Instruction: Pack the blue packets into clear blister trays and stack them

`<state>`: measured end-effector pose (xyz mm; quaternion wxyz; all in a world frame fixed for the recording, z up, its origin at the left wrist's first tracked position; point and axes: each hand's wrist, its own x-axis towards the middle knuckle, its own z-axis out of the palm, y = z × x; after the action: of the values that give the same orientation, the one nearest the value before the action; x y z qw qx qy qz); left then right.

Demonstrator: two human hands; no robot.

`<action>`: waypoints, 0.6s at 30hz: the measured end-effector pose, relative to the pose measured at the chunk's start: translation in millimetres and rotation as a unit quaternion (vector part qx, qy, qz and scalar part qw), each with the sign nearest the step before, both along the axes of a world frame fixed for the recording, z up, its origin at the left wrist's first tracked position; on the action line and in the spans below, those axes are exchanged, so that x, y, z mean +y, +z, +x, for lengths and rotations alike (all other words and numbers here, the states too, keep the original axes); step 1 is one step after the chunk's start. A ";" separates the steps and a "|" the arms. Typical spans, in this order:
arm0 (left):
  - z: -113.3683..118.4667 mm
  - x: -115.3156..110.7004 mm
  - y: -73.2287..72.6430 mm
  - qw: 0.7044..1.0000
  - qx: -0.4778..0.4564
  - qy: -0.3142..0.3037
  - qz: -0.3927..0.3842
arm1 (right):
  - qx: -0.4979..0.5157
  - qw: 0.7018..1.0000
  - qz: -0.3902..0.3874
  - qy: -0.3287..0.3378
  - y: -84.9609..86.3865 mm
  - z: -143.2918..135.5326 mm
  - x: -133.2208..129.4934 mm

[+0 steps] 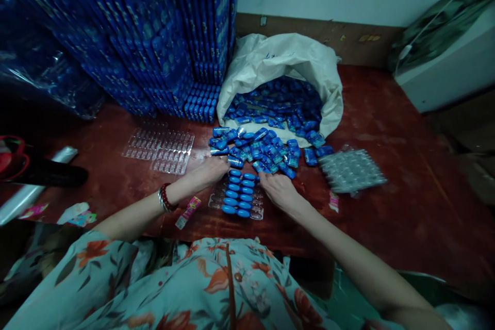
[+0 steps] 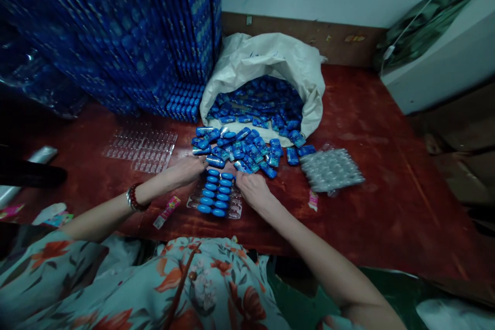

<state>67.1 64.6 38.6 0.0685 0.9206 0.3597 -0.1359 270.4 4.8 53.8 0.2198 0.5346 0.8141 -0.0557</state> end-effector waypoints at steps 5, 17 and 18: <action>10.4 -23.2 -8.0 0.999 0.009 0.044 0.022 | 0.037 0.999 0.017 -0.015 -11.4 4.1 -0.1; -43.8 18.6 10.0 0.948 -0.280 0.061 -0.143 | 0.240 0.961 0.092 -0.100 -4.9 25.5 18.2; -36.7 22.3 10.2 0.952 -0.267 0.078 -0.130 | 0.256 0.956 0.108 -0.096 -5.5 20.0 28.4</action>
<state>30.4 86.9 48.8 0.2912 0.8756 0.3781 0.0753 290.4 33.2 48.3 -0.0609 0.5985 0.7893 -0.1231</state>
